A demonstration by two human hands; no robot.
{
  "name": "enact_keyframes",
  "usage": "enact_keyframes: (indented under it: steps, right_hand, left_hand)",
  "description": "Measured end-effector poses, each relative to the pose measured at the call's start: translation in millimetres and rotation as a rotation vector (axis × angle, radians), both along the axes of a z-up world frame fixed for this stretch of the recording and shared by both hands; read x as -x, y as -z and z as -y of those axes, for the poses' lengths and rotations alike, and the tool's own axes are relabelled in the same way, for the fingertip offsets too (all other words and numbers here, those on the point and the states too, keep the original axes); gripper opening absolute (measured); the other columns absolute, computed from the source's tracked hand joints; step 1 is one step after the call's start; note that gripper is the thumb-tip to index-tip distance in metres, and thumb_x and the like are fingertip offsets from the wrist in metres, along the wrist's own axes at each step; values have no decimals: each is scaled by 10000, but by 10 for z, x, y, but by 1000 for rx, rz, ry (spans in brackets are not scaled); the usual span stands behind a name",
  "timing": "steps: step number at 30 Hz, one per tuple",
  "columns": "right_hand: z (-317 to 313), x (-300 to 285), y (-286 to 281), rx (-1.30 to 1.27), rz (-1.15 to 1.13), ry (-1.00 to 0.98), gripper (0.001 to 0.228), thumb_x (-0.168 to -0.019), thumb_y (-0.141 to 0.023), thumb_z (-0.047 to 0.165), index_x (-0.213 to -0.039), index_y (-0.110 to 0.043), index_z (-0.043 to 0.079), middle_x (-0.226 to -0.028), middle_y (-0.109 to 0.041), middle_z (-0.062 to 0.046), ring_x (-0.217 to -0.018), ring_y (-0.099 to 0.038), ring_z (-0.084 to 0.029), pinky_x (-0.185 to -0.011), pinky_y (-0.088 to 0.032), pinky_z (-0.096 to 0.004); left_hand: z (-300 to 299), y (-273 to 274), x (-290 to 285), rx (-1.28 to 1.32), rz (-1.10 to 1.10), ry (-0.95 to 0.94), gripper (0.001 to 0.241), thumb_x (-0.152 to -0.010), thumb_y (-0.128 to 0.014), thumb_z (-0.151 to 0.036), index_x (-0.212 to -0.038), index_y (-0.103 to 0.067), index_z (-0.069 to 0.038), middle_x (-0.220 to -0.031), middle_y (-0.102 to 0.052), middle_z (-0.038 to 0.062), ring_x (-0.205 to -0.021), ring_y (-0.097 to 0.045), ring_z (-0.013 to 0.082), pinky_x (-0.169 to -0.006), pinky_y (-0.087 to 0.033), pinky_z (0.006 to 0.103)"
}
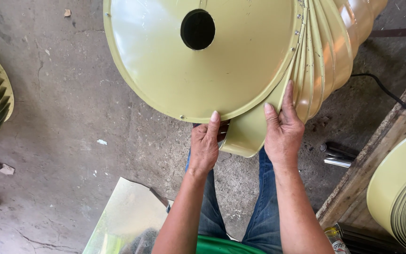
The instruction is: The person attaches curved metal blades around a circular fan hub, aligning each blade against the hub edge and securing it with a rivet tool, occasionally using a power drill, then presses the assembled blades to seat them.
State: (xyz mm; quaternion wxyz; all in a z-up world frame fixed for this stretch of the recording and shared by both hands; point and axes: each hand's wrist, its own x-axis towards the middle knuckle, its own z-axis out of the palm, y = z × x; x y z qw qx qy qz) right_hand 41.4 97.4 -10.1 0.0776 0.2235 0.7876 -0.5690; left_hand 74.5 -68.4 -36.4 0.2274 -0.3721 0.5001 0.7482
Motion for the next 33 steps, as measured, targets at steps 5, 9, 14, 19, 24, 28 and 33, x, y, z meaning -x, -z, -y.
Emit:
enact_keyframes:
  steps: [5,9,14,19,24,28,33]
  right_hand:
    - [-48,-27,57,91,-29,20,630,-1089,-612,61,-1638,-303,73,-1671,-417,-167,-1429,-504,-162,-1172,-448,-290]
    - [-39,-20,25,30,-30,-12,625,-1087,-630,58,-1629,-321,76,-1660,-425,-170,-1433,-510,-159,-1173,-454,-293]
    - [-41,1,-4,48,77,33,642,-1059,-633,84,-1623,-327,93,-1581,-549,-138,-1298,-570,-118,-1101,-482,-263]
    - [-73,-25,28,31,-15,-12,618,-1080,-638,50,-1620,-336,58,-1623,-479,-152,-1407,-520,-132,-1157,-452,-279]
    - [-75,3,0,95,31,28,629,-1061,-633,49,-1618,-340,60,-1586,-534,-143,-1346,-549,-113,-1138,-461,-258]
    - [-106,-18,46,97,12,15,625,-1058,-640,33,-1607,-342,33,-1609,-494,-152,-1354,-536,-119,-1123,-464,-261]
    - [-100,-8,-15,169,-2,69,620,-1067,-642,32,-1617,-357,37,-1569,-554,-160,-1268,-595,-86,-1096,-500,-242]
  left_hand:
    - [-4,-38,36,-56,-13,-29,537,-1063,-525,-413,-1136,-714,84,-1051,-759,130,-924,-733,168,-858,-612,329]
    - [11,-90,48,-45,-8,-13,548,-1067,-513,-426,-1130,-719,77,-1043,-764,137,-909,-737,169,-847,-615,328]
    - [16,-47,20,-38,12,-11,549,-1059,-521,-433,-1115,-722,75,-1014,-773,139,-880,-747,172,-826,-618,326]
    - [9,-12,-19,-27,9,-28,543,-1059,-538,-425,-1082,-730,83,-980,-778,148,-848,-753,174,-800,-628,331]
    - [-5,-57,7,-38,3,-43,515,-1056,-540,-412,-1099,-727,66,-986,-770,148,-836,-753,185,-777,-629,332]
    - [7,-98,32,-17,-12,-21,517,-1058,-534,-412,-1100,-731,65,-974,-772,149,-823,-759,190,-758,-637,333]
    - [-35,-49,-13,-28,-16,-60,488,-1050,-565,-390,-1057,-745,63,-963,-775,122,-811,-743,169,-752,-630,328]
